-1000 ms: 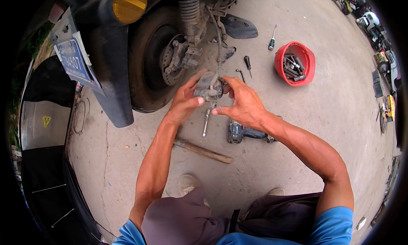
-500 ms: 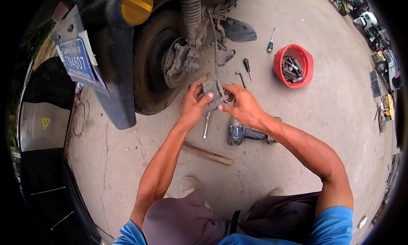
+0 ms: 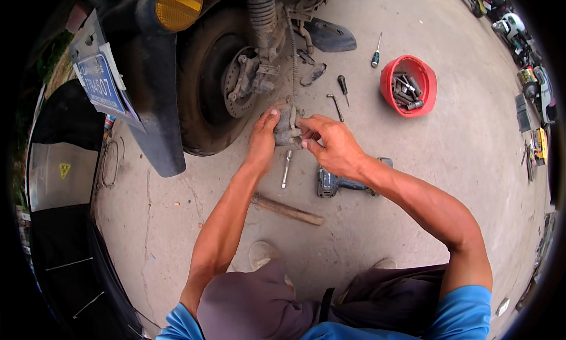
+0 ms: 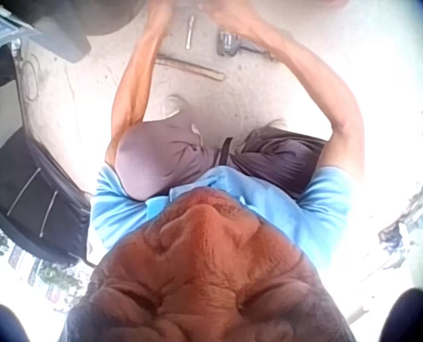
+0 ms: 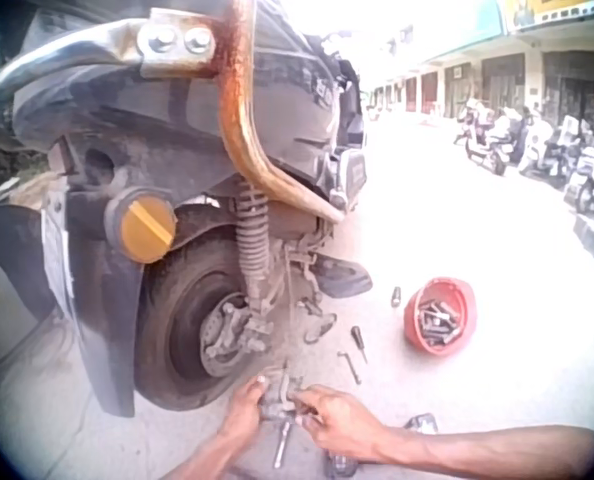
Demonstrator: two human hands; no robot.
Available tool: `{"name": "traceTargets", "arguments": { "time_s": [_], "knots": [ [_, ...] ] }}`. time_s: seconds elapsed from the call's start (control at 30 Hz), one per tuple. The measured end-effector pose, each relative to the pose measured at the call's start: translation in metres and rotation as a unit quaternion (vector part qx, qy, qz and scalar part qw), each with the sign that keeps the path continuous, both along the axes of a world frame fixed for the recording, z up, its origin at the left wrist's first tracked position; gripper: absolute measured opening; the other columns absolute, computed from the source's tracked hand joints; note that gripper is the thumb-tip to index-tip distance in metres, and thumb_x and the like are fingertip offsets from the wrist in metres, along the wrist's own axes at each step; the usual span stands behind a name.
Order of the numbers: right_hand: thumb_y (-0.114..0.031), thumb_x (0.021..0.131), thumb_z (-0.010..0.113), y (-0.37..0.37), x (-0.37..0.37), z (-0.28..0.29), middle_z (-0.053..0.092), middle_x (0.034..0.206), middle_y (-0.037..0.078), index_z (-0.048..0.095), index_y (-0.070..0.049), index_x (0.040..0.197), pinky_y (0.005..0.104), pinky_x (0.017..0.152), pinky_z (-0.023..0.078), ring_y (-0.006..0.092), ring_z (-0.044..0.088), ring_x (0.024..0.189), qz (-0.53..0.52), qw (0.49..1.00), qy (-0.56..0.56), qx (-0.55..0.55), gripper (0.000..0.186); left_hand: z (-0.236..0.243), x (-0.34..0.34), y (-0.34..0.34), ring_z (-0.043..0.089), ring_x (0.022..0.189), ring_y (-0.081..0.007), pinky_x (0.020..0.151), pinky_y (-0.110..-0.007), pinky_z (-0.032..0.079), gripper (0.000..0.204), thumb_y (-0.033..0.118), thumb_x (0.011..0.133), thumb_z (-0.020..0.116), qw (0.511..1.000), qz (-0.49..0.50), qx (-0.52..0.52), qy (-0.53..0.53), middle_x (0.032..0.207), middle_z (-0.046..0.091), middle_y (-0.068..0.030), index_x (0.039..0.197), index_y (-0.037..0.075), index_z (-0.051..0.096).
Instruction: The person uses a hammer and a punch to remove a pin from a rear brake caliper assembly, then uses an impact driver to remove bolts, and finally handles the caliper and brake pads by hand.
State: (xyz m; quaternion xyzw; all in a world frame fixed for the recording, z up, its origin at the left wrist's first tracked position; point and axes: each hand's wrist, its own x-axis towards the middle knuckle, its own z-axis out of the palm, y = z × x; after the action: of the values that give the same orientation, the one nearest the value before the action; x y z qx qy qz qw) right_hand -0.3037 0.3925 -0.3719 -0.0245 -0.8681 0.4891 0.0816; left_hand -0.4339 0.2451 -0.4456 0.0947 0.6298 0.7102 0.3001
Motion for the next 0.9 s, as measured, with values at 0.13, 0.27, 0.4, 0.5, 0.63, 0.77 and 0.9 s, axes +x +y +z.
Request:
{"name": "traceTargets", "arguments": {
  "time_s": [0.13, 0.27, 0.4, 0.5, 0.63, 0.77, 0.9],
  "knots": [
    [-0.006, 0.088, 0.067, 0.01, 0.0, 0.011, 0.067, 0.1, 0.02, 0.062, 0.005, 0.119, 0.04, 0.081, 0.053, 0.0329, 0.068, 0.092, 0.029, 0.998, 0.018, 0.046, 0.032, 0.023, 0.005, 0.003, 0.064, 0.103, -0.015, 0.092, -0.031, 0.05, 0.037, 0.025, 0.106, 0.046, 0.993, -0.023, 0.078, -0.083, 0.114, 0.068, -0.0082, 0.131, 0.001, 0.059],
    [-0.018, 0.089, 0.073, 0.014, 0.004, 0.017, 0.067, 0.107, 0.024, 0.056, 0.009, 0.125, 0.0404, 0.081, 0.054, 0.0322, 0.068, 0.094, 0.01, 0.999, -0.052, 0.002, 0.049, 0.032, 0.004, 0.004, 0.062, 0.106, -0.0155, 0.096, -0.03, 0.046, 0.043, 0.031, 0.105, 0.05, 0.999, -0.032, 0.025, 0.001, 0.118, 0.067, -0.0102, 0.13, -0.002, 0.061],
    [-0.031, 0.085, 0.077, 0.016, 0.011, 0.019, 0.066, 0.11, 0.027, 0.049, 0.011, 0.134, 0.0415, 0.083, 0.054, 0.0336, 0.068, 0.095, -0.045, 0.995, -0.073, -0.052, 0.071, 0.05, 0.009, 0.008, 0.063, 0.102, -0.0171, 0.093, -0.033, 0.049, 0.045, 0.035, 0.106, 0.047, 0.995, -0.029, -0.039, 0.087, 0.117, 0.068, -0.0108, 0.128, 0.0, 0.064],
    [-0.039, 0.084, 0.078, 0.016, 0.011, 0.031, 0.065, 0.113, 0.027, 0.048, 0.011, 0.136, 0.0428, 0.084, 0.054, 0.0367, 0.067, 0.095, -0.054, 0.994, -0.099, -0.016, 0.078, 0.062, 0.011, 0.005, 0.063, 0.102, -0.0185, 0.094, -0.035, 0.049, 0.05, 0.039, 0.106, 0.044, 0.991, -0.059, -0.056, 0.111, 0.119, 0.067, -0.0119, 0.132, 0.0, 0.062],
    [-0.045, 0.081, 0.079, 0.024, 0.012, 0.022, 0.065, 0.111, 0.026, 0.049, 0.011, 0.134, 0.0428, 0.086, 0.053, 0.0377, 0.066, 0.094, -0.085, 0.986, -0.015, 0.142, 0.082, 0.078, 0.015, 0.009, 0.063, 0.101, -0.0182, 0.095, -0.035, 0.049, 0.054, 0.042, 0.107, 0.041, 0.978, -0.11, -0.093, 0.15, 0.115, 0.068, -0.0125, 0.131, 0.0, 0.062],
    [-0.049, 0.086, 0.072, 0.033, 0.009, 0.032, 0.066, 0.103, 0.023, 0.052, 0.01, 0.131, 0.042, 0.086, 0.05, 0.0356, 0.064, 0.094, -0.085, 0.993, -0.056, 0.063, 0.076, 0.095, 0.022, 0.012, 0.063, 0.099, -0.0176, 0.095, -0.034, 0.05, 0.054, 0.042, 0.107, 0.04, 0.982, -0.124, -0.072, 0.12, 0.112, 0.068, -0.0131, 0.133, 0.0, 0.061],
    [-0.047, 0.093, 0.063, 0.056, 0.013, 0.021, 0.067, 0.096, 0.017, 0.054, 0.009, 0.131, 0.0395, 0.082, 0.049, 0.0273, 0.063, 0.092, -0.104, 0.991, -0.056, -0.066, 0.067, 0.09, 0.023, 0.02, 0.062, 0.098, -0.0157, 0.093, -0.033, 0.05, 0.05, 0.039, 0.107, 0.043, 0.99, -0.096, 0.025, 0.098, 0.11, 0.069, -0.012, 0.132, 0.001, 0.062]
  ]
}}
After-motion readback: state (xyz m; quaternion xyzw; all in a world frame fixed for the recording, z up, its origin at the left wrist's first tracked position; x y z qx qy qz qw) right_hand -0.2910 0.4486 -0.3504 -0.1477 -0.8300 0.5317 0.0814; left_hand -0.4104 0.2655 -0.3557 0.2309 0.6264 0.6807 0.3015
